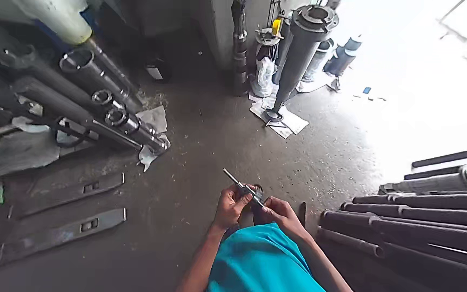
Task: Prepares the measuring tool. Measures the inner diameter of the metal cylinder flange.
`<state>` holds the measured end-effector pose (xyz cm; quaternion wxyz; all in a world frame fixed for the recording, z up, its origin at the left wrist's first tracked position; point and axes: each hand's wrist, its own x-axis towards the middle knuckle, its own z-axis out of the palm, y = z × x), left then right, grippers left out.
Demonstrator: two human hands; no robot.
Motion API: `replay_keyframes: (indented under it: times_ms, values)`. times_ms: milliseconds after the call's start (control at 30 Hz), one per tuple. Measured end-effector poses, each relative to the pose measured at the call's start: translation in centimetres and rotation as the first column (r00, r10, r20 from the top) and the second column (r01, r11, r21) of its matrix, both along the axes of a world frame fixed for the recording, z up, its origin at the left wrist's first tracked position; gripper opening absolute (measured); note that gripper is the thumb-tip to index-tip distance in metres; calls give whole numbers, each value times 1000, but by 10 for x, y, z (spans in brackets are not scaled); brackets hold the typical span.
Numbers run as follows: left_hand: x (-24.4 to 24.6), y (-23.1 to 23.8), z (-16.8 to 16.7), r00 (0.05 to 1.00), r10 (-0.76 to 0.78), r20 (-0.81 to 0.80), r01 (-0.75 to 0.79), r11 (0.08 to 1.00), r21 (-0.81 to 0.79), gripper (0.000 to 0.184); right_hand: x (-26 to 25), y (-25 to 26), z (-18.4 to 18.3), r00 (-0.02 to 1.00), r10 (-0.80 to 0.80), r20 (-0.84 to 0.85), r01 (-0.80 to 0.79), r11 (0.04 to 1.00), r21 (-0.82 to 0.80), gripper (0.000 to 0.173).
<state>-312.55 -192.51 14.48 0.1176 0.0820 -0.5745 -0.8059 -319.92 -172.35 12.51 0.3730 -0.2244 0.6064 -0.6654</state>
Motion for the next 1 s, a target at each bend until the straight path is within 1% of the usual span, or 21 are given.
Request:
replay_keyframes:
  times_ms: [67,100,200,233,267,300,367,433,500,567,600,667,733,800,867,900,1000]
  values:
    - [-47,-21,-7,1000,5,17,-4,1000,-22,23,-41,-27,-14,1000,-23,4,24,999,-22,14]
    - [-70,-32,-11,1000,11,22,-10,999,-41,23,-64,-39,-22,999,6,31,-5,999,-46,14]
    - [-135,-63,-25,997,48,53,-44,996,-79,25,-146,-71,-43,966,212,151,-187,969,-162,27]
    - [-152,-71,-24,992,91,84,-82,991,-103,24,-171,-83,-45,938,277,208,-238,952,-192,30]
    - [-173,-81,-19,981,152,118,-135,980,-146,24,-200,-99,-44,920,317,230,-277,941,-193,31]
    - [-198,-92,-13,964,221,145,-194,964,-181,24,-233,-117,-41,917,340,209,-309,936,-169,32]
    - [-238,-108,-2,926,326,190,-294,939,-181,23,-286,-146,-32,918,381,105,-373,924,-89,30]
    - [-280,-125,4,906,368,208,-341,927,-156,23,-341,-172,-20,906,421,-45,-420,907,41,30]
    - [-323,-139,7,901,369,226,-351,929,-118,23,-387,-189,-7,891,423,-164,-403,904,139,31]
    - [-368,-155,7,909,348,231,-338,937,-84,24,-427,-203,-3,905,367,-217,-338,927,160,29]
    - [-391,-162,6,916,331,227,-321,944,-77,24,-445,-208,-4,922,322,-216,-290,942,170,28]
    - [-436,-174,0,927,297,228,-285,955,-84,24,-479,-218,-11,960,216,-178,-178,961,210,26]
    - [-480,-189,-6,935,260,242,-251,966,-67,24,-513,-230,-22,981,135,-141,-98,965,244,27]
    - [-525,-211,-15,944,198,263,-189,980,-60,24,-550,-245,-33,992,88,-90,-68,976,208,26]
    - [-574,-239,-29,962,107,252,-94,994,-63,25,-590,-261,-41,995,91,-38,-83,983,162,23]
    - [-596,-254,-35,967,51,249,-37,998,-60,25,-606,-269,-42,995,93,-28,-87,982,167,24]
    - [-674,-294,-35,964,-115,238,126,992,-29,24,-666,-296,-25,989,75,-130,-34,955,295,30]
